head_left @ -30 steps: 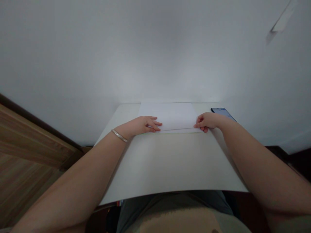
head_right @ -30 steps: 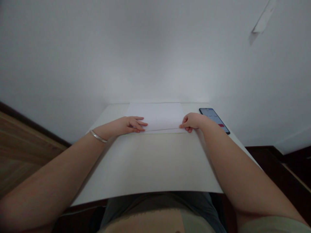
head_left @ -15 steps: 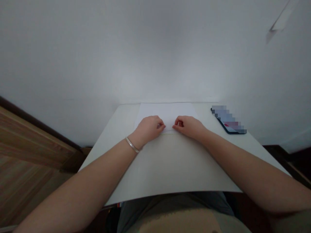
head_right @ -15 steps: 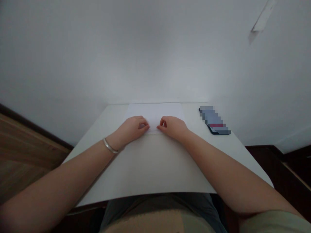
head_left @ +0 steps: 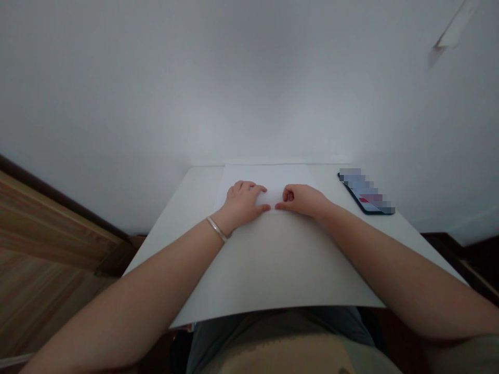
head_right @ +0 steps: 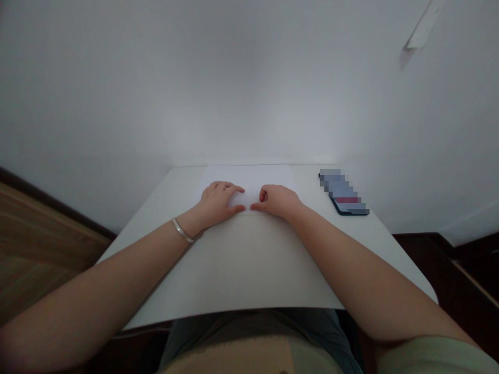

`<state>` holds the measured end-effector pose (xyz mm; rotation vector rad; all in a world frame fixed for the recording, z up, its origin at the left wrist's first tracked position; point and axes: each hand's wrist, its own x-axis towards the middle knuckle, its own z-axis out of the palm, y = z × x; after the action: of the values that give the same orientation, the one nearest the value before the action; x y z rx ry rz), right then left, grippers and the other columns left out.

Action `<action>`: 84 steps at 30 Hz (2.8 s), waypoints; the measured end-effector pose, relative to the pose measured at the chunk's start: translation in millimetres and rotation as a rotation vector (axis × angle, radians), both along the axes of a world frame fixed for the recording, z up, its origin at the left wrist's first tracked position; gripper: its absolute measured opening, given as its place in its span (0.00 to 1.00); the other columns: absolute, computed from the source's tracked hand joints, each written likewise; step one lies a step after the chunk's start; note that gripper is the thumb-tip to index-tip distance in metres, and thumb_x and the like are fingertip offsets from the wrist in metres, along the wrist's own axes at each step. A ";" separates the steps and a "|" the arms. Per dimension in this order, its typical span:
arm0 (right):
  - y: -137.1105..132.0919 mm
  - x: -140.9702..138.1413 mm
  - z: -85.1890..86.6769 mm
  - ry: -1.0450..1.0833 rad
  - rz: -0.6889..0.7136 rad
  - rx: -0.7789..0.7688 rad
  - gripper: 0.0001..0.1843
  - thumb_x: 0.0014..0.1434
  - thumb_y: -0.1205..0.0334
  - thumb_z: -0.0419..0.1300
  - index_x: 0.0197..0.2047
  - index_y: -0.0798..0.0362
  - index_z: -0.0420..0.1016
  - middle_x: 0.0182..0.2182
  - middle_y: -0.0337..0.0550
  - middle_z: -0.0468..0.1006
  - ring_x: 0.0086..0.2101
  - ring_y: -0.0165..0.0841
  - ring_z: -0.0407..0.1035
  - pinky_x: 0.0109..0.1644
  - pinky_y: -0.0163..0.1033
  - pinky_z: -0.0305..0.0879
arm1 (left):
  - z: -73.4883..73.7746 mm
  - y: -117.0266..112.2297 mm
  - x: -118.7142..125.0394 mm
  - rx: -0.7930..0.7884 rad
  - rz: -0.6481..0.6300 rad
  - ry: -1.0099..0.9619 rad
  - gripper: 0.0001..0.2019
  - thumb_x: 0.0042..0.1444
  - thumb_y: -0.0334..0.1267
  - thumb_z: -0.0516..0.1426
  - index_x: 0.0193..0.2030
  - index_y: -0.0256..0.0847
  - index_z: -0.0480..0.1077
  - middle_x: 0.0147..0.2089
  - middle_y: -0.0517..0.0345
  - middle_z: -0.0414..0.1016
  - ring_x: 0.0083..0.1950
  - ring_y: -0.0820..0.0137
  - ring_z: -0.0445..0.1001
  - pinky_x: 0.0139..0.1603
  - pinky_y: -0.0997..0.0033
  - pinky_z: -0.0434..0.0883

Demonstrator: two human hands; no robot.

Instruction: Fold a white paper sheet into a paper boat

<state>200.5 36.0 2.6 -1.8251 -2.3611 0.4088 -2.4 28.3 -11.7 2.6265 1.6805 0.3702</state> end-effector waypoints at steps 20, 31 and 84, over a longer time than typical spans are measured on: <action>25.2 71.1 -12.6 -0.018 -0.093 -0.306 0.16 0.47 0.46 0.64 0.26 0.51 0.71 0.20 0.38 0.72 0.21 0.29 0.64 0.25 0.35 0.55 | 3.0 23.8 -44.1 -0.355 0.035 0.225 0.41 0.53 0.59 0.55 0.70 0.48 0.48 0.73 0.41 0.42 0.71 0.41 0.40 0.65 0.40 0.48; 21.5 72.2 -11.3 -0.003 -0.049 -0.308 0.06 0.49 0.58 0.62 0.30 0.51 0.76 0.23 0.39 0.76 0.26 0.31 0.69 0.28 0.35 0.60 | 3.1 29.6 -58.9 -0.411 -0.100 0.198 0.35 0.54 0.56 0.55 0.68 0.53 0.53 0.73 0.50 0.41 0.72 0.49 0.41 0.67 0.48 0.48; -16.0 26.1 -9.6 -0.036 0.278 0.639 0.10 0.51 0.72 0.59 0.36 0.50 0.74 0.37 0.41 0.76 0.41 0.36 0.66 0.36 0.37 0.59 | 15.0 -9.7 -12.9 0.053 -0.200 0.099 0.13 0.57 0.35 0.53 0.48 0.42 0.72 0.45 0.54 0.74 0.46 0.64 0.73 0.46 0.67 0.70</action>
<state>226.7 20.0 -7.0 -1.2291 -2.3837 -0.3313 -15.3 18.6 3.2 2.8625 1.4315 0.2880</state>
